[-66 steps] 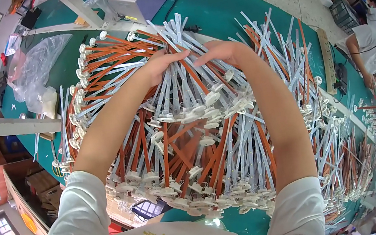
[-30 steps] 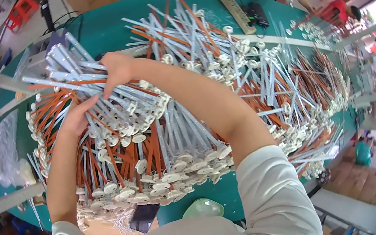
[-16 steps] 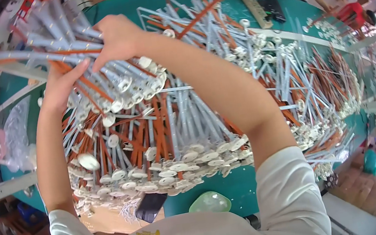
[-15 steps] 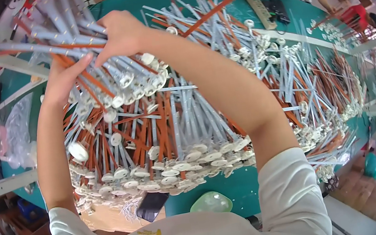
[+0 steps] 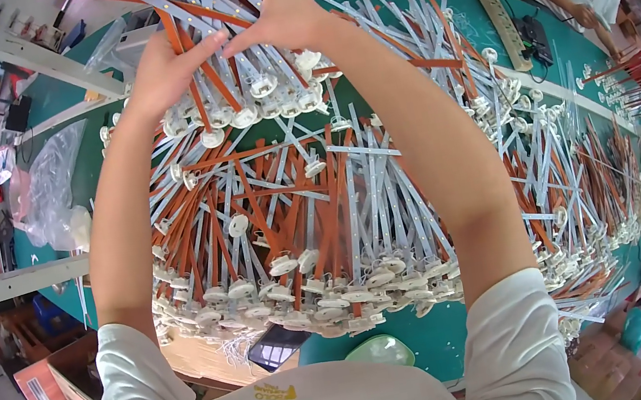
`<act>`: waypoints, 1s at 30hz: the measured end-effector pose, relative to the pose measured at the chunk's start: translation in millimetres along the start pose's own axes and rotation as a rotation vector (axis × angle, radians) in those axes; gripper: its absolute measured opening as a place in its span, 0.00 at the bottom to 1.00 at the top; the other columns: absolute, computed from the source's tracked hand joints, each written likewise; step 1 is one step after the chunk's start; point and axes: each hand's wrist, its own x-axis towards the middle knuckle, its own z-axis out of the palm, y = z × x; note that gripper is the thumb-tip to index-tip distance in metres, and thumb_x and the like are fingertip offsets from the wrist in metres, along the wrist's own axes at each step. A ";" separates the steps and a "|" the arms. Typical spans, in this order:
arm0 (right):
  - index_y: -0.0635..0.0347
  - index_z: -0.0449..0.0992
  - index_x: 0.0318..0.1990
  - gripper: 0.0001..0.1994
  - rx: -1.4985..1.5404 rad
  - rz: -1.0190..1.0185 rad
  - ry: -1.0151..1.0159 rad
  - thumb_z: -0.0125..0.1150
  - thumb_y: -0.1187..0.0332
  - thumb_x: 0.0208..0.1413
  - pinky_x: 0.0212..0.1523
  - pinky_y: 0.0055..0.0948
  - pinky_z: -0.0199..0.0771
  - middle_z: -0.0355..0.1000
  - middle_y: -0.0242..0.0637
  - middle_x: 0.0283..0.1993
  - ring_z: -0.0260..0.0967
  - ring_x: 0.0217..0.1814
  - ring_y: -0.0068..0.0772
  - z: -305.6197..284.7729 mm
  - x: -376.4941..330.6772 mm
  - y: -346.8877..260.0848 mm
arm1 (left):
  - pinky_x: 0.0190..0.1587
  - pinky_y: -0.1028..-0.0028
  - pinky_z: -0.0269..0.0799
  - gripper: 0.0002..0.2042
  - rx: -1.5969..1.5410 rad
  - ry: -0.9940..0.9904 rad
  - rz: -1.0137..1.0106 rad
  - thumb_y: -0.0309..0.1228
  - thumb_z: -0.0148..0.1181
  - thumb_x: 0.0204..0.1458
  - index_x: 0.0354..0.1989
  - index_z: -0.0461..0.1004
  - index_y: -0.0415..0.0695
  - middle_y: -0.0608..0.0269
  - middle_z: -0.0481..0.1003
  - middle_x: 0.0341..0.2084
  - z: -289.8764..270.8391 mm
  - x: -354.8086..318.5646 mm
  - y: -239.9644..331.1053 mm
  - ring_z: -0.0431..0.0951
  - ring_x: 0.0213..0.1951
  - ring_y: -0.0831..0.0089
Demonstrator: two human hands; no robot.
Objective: Assembling LED light strips into plastic bases and organizing the components on a factory workbench.
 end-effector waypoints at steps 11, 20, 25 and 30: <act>0.70 0.78 0.35 0.25 -0.080 -0.159 -0.055 0.78 0.58 0.33 0.41 0.34 0.74 0.77 0.48 0.33 0.77 0.35 0.42 25.8 -5.5 22.3 | 0.41 0.71 0.75 0.17 -0.302 -0.127 0.090 0.37 0.73 0.44 0.39 0.79 0.40 0.61 0.80 0.33 13.8 -11.5 9.4 0.79 0.36 0.74; 0.66 0.80 0.34 0.29 -0.931 -0.236 -0.137 0.65 0.42 0.46 0.40 0.42 0.75 0.77 0.46 0.33 0.77 0.38 0.42 1.9 -21.1 -29.9 | 0.43 0.72 0.75 0.15 -0.514 -0.038 0.071 0.32 0.70 0.48 0.41 0.78 0.38 0.61 0.80 0.36 11.2 -20.8 8.9 0.79 0.39 0.74; 0.61 0.80 0.31 0.22 -1.416 0.175 -0.714 0.67 0.48 0.47 0.41 0.43 0.77 0.78 0.41 0.34 0.76 0.38 0.50 -65.1 -51.3 -42.2 | 0.51 0.70 0.72 0.18 -0.499 0.037 0.084 0.34 0.70 0.47 0.45 0.78 0.36 0.57 0.80 0.41 2.9 -26.0 5.8 0.79 0.43 0.72; 0.63 0.81 0.32 0.15 -1.186 0.163 -0.732 0.65 0.58 0.52 0.37 0.44 0.76 0.76 0.48 0.29 0.76 0.38 0.51 -78.8 -42.0 -42.5 | 0.48 0.70 0.73 0.17 -0.364 0.043 0.115 0.34 0.71 0.47 0.44 0.78 0.39 0.59 0.81 0.39 2.0 -24.8 16.7 0.79 0.42 0.73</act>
